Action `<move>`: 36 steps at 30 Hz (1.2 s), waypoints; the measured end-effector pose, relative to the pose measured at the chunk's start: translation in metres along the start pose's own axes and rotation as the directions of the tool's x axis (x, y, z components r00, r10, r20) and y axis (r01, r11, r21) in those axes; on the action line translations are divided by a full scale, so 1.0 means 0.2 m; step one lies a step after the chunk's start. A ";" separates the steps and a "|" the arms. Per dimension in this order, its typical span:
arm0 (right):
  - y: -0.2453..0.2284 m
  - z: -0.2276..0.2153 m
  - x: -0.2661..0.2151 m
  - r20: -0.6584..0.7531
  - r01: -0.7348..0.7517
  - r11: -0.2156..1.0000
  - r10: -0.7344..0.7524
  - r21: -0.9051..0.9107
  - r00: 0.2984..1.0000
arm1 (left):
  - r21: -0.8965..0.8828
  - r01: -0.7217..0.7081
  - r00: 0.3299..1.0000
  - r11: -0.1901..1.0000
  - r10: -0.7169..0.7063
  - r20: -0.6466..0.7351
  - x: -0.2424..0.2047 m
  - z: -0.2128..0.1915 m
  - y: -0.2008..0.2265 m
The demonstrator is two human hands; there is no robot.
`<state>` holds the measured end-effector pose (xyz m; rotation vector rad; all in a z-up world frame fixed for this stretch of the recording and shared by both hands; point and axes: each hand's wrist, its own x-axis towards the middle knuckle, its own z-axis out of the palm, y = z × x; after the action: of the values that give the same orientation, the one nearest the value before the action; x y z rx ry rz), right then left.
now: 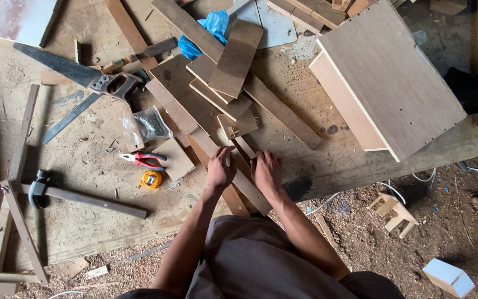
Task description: The person assembles a wooden frame by hammering nails into joints, using pliers to remove a nail from a separate piece, and then hammering that piece into place. The person works on a workbench in a cluttered workshop.
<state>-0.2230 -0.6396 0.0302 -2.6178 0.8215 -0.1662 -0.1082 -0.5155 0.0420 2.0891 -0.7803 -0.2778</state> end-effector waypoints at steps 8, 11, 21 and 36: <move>-0.12 -0.04 0.10 -0.015 0.008 0.993 -0.006 0.121 1.000 | -0.094 0.053 0.998 0.994 -0.054 -0.011 0.07 -0.10 0.04; -0.18 -0.07 0.23 -0.014 0.002 0.982 0.000 0.190 1.000 | -0.138 0.061 0.996 0.989 -0.070 -0.055 0.18 -0.16 0.06; -0.38 -0.06 1.08 -0.146 0.159 0.951 -0.123 0.265 0.982 | -0.025 -0.093 0.988 0.995 0.089 -0.128 1.20 -0.26 -0.12; -0.40 0.20 1.79 -0.160 -0.003 1.000 0.004 0.010 0.987 | 0.523 -0.016 0.969 0.852 -0.116 0.217 2.51 0.24 -0.52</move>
<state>0.1221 -0.7715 0.0243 -2.6199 0.8757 -0.3822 0.3055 -0.8149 -0.0275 2.6269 -1.0359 -0.3880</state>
